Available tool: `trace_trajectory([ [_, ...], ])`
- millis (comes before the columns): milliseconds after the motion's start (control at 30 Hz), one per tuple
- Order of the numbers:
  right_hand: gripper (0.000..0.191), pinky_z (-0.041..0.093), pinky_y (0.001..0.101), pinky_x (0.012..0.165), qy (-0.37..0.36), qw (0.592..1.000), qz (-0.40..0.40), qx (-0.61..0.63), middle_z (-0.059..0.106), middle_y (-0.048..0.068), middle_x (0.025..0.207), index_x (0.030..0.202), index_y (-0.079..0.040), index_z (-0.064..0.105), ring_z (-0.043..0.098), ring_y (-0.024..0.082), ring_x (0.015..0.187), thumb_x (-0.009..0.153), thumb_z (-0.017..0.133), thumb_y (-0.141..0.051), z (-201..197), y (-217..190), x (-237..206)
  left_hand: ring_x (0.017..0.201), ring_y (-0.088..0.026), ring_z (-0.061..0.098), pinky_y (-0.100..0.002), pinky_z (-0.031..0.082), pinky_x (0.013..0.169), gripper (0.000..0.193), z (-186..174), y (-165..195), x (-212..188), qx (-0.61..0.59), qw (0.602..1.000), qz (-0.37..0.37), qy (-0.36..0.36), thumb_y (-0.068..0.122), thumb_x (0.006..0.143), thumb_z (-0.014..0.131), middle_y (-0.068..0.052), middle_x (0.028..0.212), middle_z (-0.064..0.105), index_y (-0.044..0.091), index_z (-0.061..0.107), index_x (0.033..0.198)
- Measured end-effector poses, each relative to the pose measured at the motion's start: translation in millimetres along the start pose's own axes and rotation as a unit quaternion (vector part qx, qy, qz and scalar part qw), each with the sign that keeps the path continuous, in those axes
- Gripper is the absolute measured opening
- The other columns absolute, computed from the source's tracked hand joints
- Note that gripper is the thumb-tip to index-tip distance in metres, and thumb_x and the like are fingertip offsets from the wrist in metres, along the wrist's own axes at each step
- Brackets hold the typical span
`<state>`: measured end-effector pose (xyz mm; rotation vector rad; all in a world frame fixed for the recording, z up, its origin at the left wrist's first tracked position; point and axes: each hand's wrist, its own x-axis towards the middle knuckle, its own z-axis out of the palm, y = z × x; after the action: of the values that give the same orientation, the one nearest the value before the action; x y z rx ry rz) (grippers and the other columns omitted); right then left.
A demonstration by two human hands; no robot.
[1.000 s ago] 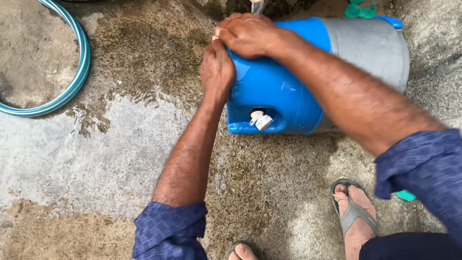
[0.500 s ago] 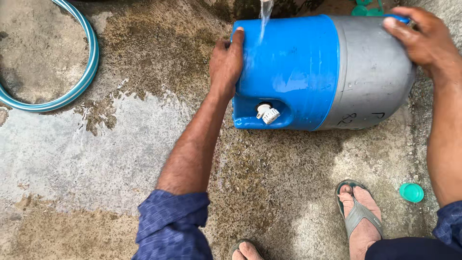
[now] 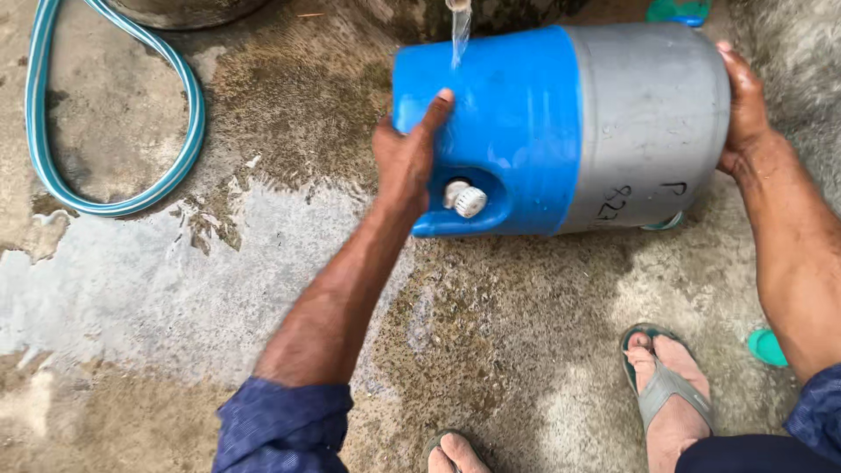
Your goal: The person rolls a large blue and gray plastic water container on wet concrete and rinses its exterior under a running tap, rubbing the surface with both hands. They rotate the container to rinse different sides, open and close its small cap, and continue rubbing and rinsing the body of the container.
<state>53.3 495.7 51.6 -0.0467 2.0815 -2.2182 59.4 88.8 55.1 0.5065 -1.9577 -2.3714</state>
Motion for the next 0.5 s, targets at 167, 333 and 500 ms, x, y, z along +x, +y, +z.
trace_trajectory([
  [167,0.058,0.056,0.0538,0.089,0.103,0.98,0.166,-0.037,0.063,0.005,0.122,0.131,-0.028,0.064,0.065,0.025,0.115,0.101,0.033,-0.066,44,2,24,0.09,-0.037,0.078,-0.049,0.068,0.08,0.081,-46,24,13,-0.032,0.999,-0.031,0.02,0.035,0.068,0.088,-0.029,0.11,0.072,-0.014,0.056,0.123],
  [333,0.053,0.054,0.0478,0.103,-0.087,0.988,0.095,0.085,0.067,0.008,0.13,0.127,-0.017,0.064,0.065,0.022,0.117,0.106,0.05,-0.063,92,2,70,0.102,-0.037,0.074,-0.054,0.06,0.089,0.088,-90,48,17,-0.006,0.991,-0.067,0.112,0.036,0.07,0.089,-0.027,0.12,0.068,-0.016,0.05,0.13],
  [500,0.061,0.055,0.0457,0.097,-0.088,0.98,0.176,0.035,0.072,0.01,0.123,0.123,-0.015,0.068,0.068,0.021,0.108,0.1,0.047,-0.067,134,6,99,0.105,-0.037,0.074,-0.055,0.06,0.093,0.092,-127,42,31,-0.002,0.987,-0.061,0.146,0.041,0.067,0.091,-0.027,0.118,0.07,-0.017,0.051,0.127],
])
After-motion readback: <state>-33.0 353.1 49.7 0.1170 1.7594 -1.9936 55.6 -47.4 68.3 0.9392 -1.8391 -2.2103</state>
